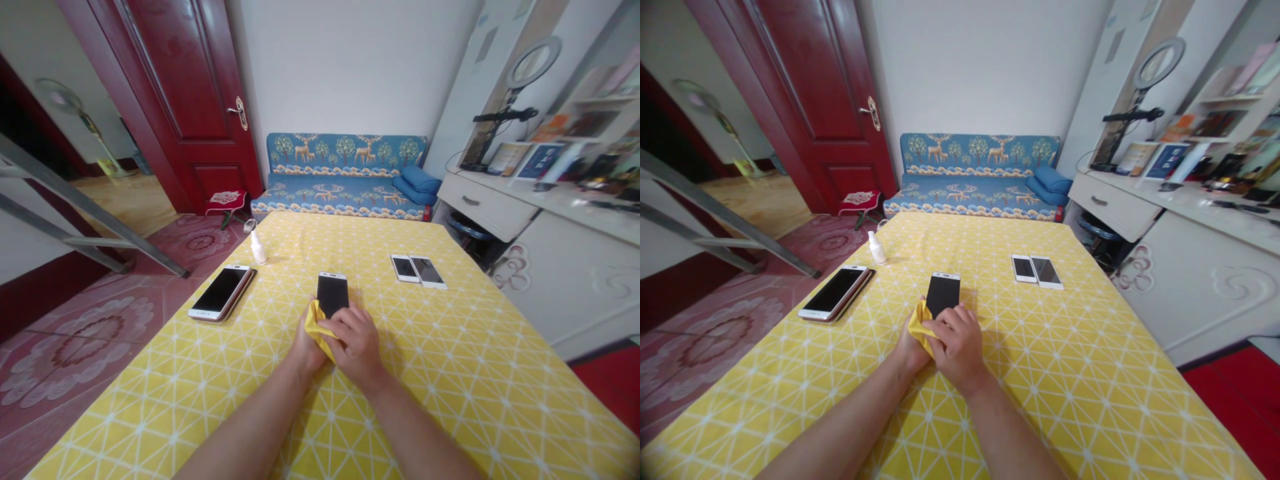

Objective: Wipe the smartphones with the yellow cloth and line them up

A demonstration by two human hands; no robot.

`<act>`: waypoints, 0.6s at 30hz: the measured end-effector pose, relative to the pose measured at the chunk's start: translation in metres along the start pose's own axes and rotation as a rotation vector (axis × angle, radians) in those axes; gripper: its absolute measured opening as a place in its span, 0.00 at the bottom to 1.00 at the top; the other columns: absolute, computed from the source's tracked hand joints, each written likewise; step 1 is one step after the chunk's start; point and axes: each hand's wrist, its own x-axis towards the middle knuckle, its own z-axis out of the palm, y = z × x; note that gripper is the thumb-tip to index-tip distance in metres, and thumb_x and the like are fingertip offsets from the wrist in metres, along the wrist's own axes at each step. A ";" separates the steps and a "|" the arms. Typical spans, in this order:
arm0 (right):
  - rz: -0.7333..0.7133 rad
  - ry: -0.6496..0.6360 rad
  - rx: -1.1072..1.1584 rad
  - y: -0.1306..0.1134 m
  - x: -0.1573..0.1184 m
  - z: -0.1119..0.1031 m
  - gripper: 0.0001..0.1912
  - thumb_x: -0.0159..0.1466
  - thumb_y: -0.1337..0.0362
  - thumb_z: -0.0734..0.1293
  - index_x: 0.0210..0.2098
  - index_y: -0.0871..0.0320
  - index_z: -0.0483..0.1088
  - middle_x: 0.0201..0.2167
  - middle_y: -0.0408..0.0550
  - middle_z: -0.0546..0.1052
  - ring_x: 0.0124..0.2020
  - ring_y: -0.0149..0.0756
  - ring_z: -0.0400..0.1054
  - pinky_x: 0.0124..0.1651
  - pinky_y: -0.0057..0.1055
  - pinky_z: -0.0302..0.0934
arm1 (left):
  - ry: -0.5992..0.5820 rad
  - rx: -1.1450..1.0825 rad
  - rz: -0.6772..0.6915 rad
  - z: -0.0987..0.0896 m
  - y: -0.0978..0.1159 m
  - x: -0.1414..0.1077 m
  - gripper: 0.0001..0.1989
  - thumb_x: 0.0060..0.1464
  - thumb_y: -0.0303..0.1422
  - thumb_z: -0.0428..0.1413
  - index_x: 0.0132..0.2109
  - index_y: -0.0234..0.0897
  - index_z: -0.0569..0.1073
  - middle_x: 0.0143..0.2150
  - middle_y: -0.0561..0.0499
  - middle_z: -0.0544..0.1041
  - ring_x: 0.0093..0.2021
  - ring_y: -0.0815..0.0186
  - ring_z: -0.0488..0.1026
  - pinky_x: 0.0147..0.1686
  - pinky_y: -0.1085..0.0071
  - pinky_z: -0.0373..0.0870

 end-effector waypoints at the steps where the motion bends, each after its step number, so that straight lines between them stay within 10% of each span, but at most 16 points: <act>1: 0.014 0.020 -0.044 0.003 0.000 0.000 0.09 0.62 0.66 0.64 0.40 0.52 0.76 0.29 0.45 0.73 0.35 0.37 0.64 0.45 0.38 0.58 | 0.007 -0.003 0.031 0.000 -0.001 -0.001 0.23 0.58 0.47 0.47 0.38 0.29 0.75 0.32 0.43 0.78 0.35 0.61 0.76 0.42 0.67 0.71; 9: 0.403 0.332 -0.164 0.048 -0.002 -0.011 0.12 0.65 0.64 0.60 0.46 0.57 0.72 0.40 0.50 0.76 0.43 0.39 0.69 0.46 0.35 0.61 | 0.004 0.335 -0.007 0.009 -0.010 -0.007 0.21 0.60 0.43 0.47 0.43 0.30 0.75 0.33 0.43 0.79 0.27 0.62 0.75 0.31 0.67 0.71; 18: 0.353 0.394 -0.041 0.041 0.003 -0.015 0.16 0.67 0.63 0.59 0.51 0.55 0.71 0.39 0.50 0.73 0.41 0.39 0.69 0.44 0.35 0.63 | 0.007 0.538 -0.032 0.009 -0.020 -0.010 0.23 0.56 0.48 0.51 0.36 0.30 0.75 0.27 0.44 0.77 0.22 0.67 0.72 0.23 0.73 0.66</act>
